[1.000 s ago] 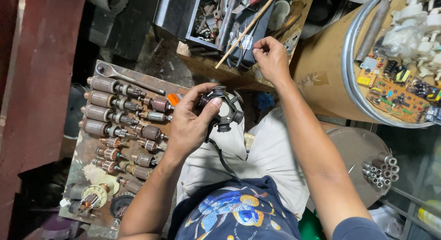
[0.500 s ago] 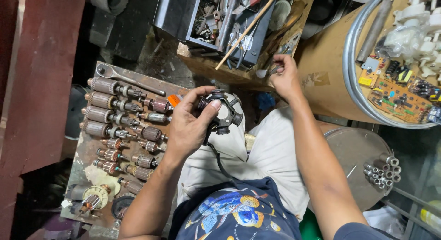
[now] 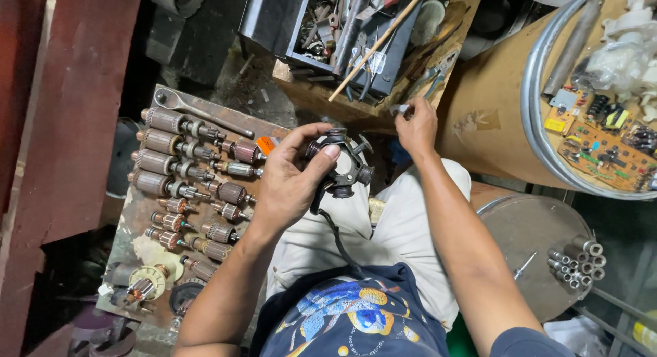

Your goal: Repairing a motor stator by applying adhesive and inspecting the wiring

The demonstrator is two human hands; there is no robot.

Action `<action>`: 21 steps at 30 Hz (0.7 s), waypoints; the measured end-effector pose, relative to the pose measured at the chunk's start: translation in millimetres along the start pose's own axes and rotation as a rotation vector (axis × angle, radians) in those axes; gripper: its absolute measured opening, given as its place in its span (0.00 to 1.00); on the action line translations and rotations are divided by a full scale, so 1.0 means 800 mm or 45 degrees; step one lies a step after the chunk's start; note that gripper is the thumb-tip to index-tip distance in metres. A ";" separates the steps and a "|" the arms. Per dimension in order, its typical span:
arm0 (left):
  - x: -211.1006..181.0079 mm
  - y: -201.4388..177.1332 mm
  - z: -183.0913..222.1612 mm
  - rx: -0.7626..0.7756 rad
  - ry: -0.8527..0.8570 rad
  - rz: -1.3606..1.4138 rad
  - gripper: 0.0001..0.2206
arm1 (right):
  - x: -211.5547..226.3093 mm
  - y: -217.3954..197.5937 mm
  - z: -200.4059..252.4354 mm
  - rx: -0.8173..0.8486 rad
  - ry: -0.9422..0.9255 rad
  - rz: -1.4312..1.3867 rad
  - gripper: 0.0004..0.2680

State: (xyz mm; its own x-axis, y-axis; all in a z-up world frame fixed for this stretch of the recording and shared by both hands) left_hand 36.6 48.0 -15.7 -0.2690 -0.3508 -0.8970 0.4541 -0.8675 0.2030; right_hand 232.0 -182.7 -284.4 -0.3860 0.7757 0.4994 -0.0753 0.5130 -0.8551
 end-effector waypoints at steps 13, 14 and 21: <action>-0.035 0.016 0.032 0.175 0.125 -0.079 0.16 | 0.189 -0.292 0.044 0.182 -0.230 -1.339 0.14; -0.041 0.019 0.036 0.160 0.147 -0.113 0.15 | 0.200 -0.311 0.050 0.184 -0.264 -1.314 0.15; -0.049 0.040 0.046 0.136 0.247 -0.152 0.14 | 0.187 -0.355 0.071 0.165 -0.361 -1.162 0.13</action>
State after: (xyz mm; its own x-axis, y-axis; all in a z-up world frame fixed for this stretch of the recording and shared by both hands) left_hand 30.2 21.4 40.7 -0.1427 -0.1780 -0.9736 0.3340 -0.9347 0.1219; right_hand 143.7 -233.1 25.4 -0.3350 -0.0288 0.9418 -0.5509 0.8168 -0.1710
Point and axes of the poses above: each hand's wrist, its own z-axis away from the middle knuckle, its own y-axis out of the palm, x = y × z, the point moved 3 cm from there along -z, towards the middle knuckle, and after that the axes turned 9 degrees about -y, right-handed, at the moved point
